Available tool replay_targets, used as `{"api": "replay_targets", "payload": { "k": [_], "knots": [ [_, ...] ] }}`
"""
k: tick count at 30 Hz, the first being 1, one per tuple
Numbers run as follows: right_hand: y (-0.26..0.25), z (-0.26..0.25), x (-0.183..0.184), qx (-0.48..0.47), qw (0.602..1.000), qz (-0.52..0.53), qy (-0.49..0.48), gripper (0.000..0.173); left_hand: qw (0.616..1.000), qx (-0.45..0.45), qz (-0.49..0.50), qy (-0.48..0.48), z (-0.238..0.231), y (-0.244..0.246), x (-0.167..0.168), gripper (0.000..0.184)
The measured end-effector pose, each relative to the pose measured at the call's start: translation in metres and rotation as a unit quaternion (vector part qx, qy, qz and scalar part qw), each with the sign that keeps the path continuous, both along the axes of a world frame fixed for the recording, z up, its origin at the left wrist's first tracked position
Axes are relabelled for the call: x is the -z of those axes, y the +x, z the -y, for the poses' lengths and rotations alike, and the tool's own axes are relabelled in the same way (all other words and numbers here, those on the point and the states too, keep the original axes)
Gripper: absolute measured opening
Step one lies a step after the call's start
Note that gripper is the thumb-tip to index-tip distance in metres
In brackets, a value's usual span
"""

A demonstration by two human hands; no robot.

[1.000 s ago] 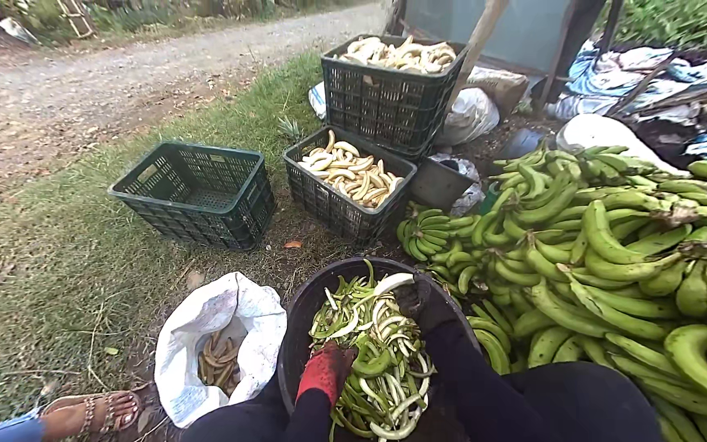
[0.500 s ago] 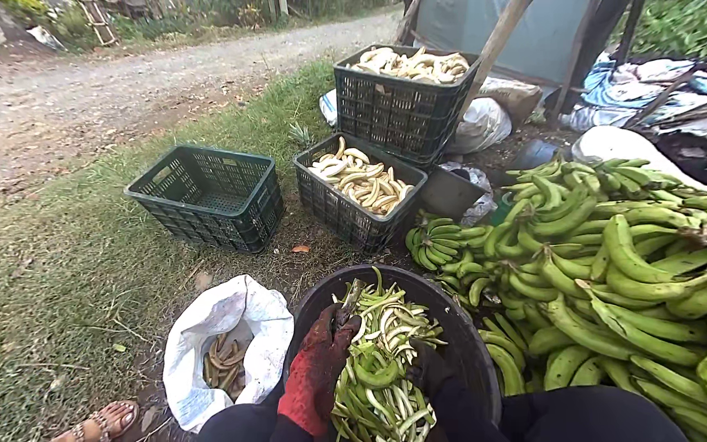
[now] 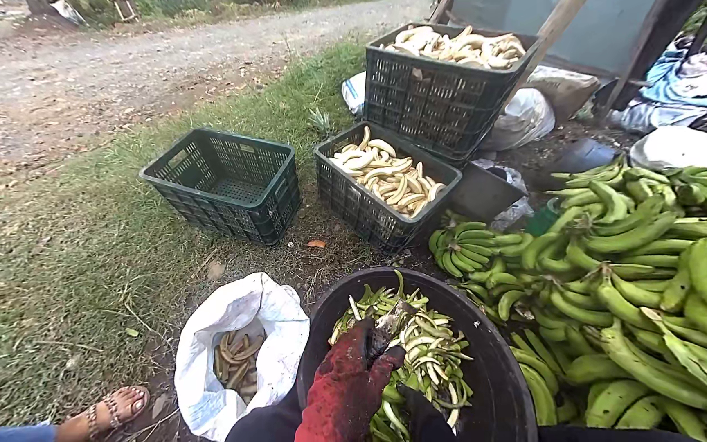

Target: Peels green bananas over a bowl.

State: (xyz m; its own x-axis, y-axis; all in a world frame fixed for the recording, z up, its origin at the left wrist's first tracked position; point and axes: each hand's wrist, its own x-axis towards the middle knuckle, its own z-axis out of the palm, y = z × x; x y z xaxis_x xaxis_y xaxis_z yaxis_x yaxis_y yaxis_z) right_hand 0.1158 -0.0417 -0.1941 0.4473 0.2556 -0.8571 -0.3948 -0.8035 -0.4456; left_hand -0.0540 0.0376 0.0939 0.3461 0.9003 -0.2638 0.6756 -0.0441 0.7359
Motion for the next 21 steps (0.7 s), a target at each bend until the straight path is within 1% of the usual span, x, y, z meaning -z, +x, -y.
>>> {"api": "replay_targets", "payload": {
  "k": [2, 3, 4, 6, 8, 10, 11, 12, 13, 14, 15, 16, 17, 19, 20, 21],
  "knots": [
    [-0.003, 0.003, -0.009, 0.029, 0.999, -0.007, 0.026, 0.045, 1.0, 0.009, -0.026, -0.005, 0.0, 0.002, -0.002, 0.072],
    [-0.003, 0.005, -0.013, 0.045, 0.998, -0.017, 0.042, 0.043, 0.999, 0.012, -0.033, -0.004, 0.0, 0.004, -0.003, 0.073],
    [-0.001, 0.007, -0.013, 0.048, 0.997, -0.028, 0.059, 0.043, 0.999, 0.014, -0.033, -0.002, -0.001, 0.005, -0.003, 0.074],
    [0.004, 0.014, -0.01, 0.018, 0.996, -0.029, 0.078, 0.045, 1.0, 0.011, -0.014, 0.014, 0.001, 0.007, -0.001, 0.075],
    [0.012, 0.017, -0.019, -0.031, 0.993, -0.009, 0.117, 0.044, 0.996, -0.007, 0.054, 0.071, 0.003, 0.007, 0.0, 0.075],
    [0.022, 0.017, -0.035, -0.054, 0.984, 0.011, 0.168, 0.051, 0.978, -0.024, 0.16, 0.133, 0.006, 0.008, -0.001, 0.079],
    [0.029, 0.018, -0.041, -0.061, 0.979, 0.026, 0.194, 0.052, 0.962, -0.028, 0.228, 0.151, 0.009, 0.009, -0.003, 0.082],
    [0.036, 0.019, -0.049, -0.062, 0.973, 0.032, 0.219, 0.053, 0.936, -0.027, 0.313, 0.158, 0.011, 0.01, -0.007, 0.083],
    [0.044, 0.021, -0.06, -0.058, 0.969, 0.027, 0.237, 0.058, 0.9, -0.027, 0.408, 0.153, 0.016, 0.011, -0.013, 0.081],
    [0.052, 0.023, -0.071, -0.055, 0.964, 0.015, 0.258, 0.061, 0.854, -0.027, 0.501, 0.135, 0.021, 0.011, -0.021, 0.071],
    [0.06, 0.025, -0.081, -0.048, 0.959, 0.006, 0.28, 0.061, 0.802, -0.023, 0.585, 0.119, 0.025, 0.01, -0.029, 0.054],
    [0.067, 0.027, -0.091, -0.03, 0.954, -0.012, 0.298, 0.058, 0.765, -0.01, 0.635, 0.108, 0.028, 0.006, -0.04, 0.047],
    [0.074, 0.03, -0.102, -0.007, 0.947, -0.036, 0.318, 0.052, 0.735, 0.011, 0.671, 0.095, 0.031, 0.002, -0.053, 0.059],
    [0.086, 0.041, -0.115, 0.041, 0.919, -0.096, 0.379, 0.039, 0.689, 0.098, 0.714, 0.072, 0.041, -0.007, -0.084, 0.077],
    [0.088, 0.045, -0.118, 0.064, 0.894, -0.138, 0.422, 0.031, 0.673, 0.135, 0.724, 0.062, 0.048, -0.009, -0.1, 0.08],
    [0.09, 0.047, -0.116, 0.086, 0.864, -0.182, 0.462, 0.027, 0.666, 0.146, 0.729, 0.059, 0.059, -0.008, -0.115, 0.08]
  ]
}}
